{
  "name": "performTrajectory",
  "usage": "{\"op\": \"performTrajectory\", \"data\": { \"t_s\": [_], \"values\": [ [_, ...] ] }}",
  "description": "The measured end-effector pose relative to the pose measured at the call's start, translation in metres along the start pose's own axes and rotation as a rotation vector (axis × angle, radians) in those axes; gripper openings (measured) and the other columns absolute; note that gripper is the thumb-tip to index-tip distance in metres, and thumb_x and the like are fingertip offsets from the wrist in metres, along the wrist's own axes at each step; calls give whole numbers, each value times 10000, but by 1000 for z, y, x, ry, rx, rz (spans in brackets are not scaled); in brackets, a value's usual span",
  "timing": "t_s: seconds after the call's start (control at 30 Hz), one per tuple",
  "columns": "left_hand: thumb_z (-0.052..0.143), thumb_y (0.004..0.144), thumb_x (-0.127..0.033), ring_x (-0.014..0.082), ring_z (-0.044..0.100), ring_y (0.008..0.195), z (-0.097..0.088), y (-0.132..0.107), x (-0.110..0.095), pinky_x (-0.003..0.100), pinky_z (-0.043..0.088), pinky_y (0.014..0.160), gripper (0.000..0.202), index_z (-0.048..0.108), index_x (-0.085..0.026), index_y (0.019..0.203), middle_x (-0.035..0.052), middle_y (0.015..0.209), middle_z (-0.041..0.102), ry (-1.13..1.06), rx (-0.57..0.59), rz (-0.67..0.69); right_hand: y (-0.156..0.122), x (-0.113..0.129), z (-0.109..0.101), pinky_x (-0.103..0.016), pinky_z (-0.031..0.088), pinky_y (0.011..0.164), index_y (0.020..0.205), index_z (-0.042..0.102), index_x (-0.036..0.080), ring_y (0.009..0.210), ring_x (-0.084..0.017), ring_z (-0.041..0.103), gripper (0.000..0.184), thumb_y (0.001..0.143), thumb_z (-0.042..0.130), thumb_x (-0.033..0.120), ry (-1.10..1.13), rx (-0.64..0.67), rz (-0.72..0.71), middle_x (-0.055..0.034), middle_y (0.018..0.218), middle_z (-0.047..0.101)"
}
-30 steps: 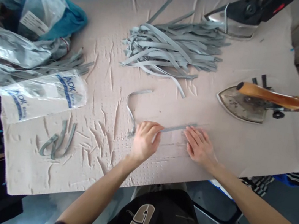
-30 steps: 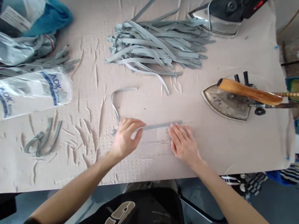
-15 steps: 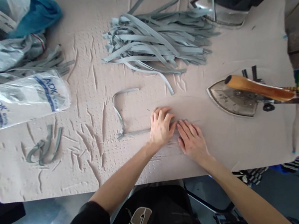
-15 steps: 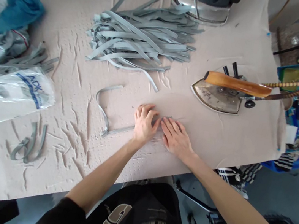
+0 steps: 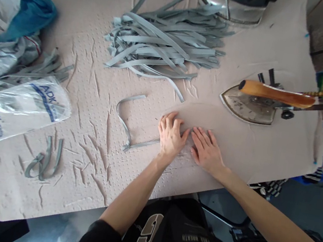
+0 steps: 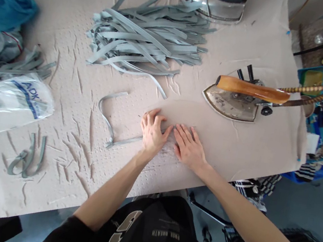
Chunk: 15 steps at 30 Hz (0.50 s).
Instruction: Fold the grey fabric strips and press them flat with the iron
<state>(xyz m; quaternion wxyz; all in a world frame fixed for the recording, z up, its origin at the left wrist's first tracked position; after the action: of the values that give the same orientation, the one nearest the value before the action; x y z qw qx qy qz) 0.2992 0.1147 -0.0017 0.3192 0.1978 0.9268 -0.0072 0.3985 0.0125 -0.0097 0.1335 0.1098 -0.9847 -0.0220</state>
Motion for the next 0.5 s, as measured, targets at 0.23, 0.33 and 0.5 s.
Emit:
{"op": "performTrajectory", "data": {
  "t_s": [0.23, 0.33, 0.5],
  "values": [
    [641, 937, -472, 355, 363, 1499, 6, 3, 2, 591, 287, 1237, 541, 524, -175, 1373, 208, 1547, 460, 67, 47, -80, 1, -1, -4, -566, 273, 1250, 1539, 419, 20, 1509, -304, 376, 594, 992, 473, 246, -34, -22, -17, -194, 1593, 439],
    [632, 935, -504, 350, 330, 1525, 7, 3, 0, 573, 262, 1258, 644, 481, -149, 1450, 209, 1576, 436, 109, 48, -74, 2, -1, -4, -555, 279, 1246, 1511, 438, -5, 1495, -304, 394, 576, 992, 476, 242, -54, -27, -17, -199, 1580, 458],
    [666, 910, -510, 361, 341, 1519, 8, 3, 0, 581, 274, 1252, 683, 481, -156, 1464, 207, 1576, 445, 116, 28, -81, 18, -12, -41, -526, 334, 1211, 1465, 495, 51, 1423, -278, 488, 508, 982, 477, 210, -54, -86, -59, -171, 1478, 583]
  ]
}}
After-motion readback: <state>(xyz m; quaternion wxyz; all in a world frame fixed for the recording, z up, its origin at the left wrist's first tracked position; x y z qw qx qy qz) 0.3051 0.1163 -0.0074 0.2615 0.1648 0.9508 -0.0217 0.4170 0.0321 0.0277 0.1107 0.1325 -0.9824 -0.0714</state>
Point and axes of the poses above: each hand's wrist, its own y-axis towards the middle knuckle, its own z-axis out of the palm, x = y × z, the point moved 9 cm from there along y, towards the middle knuckle
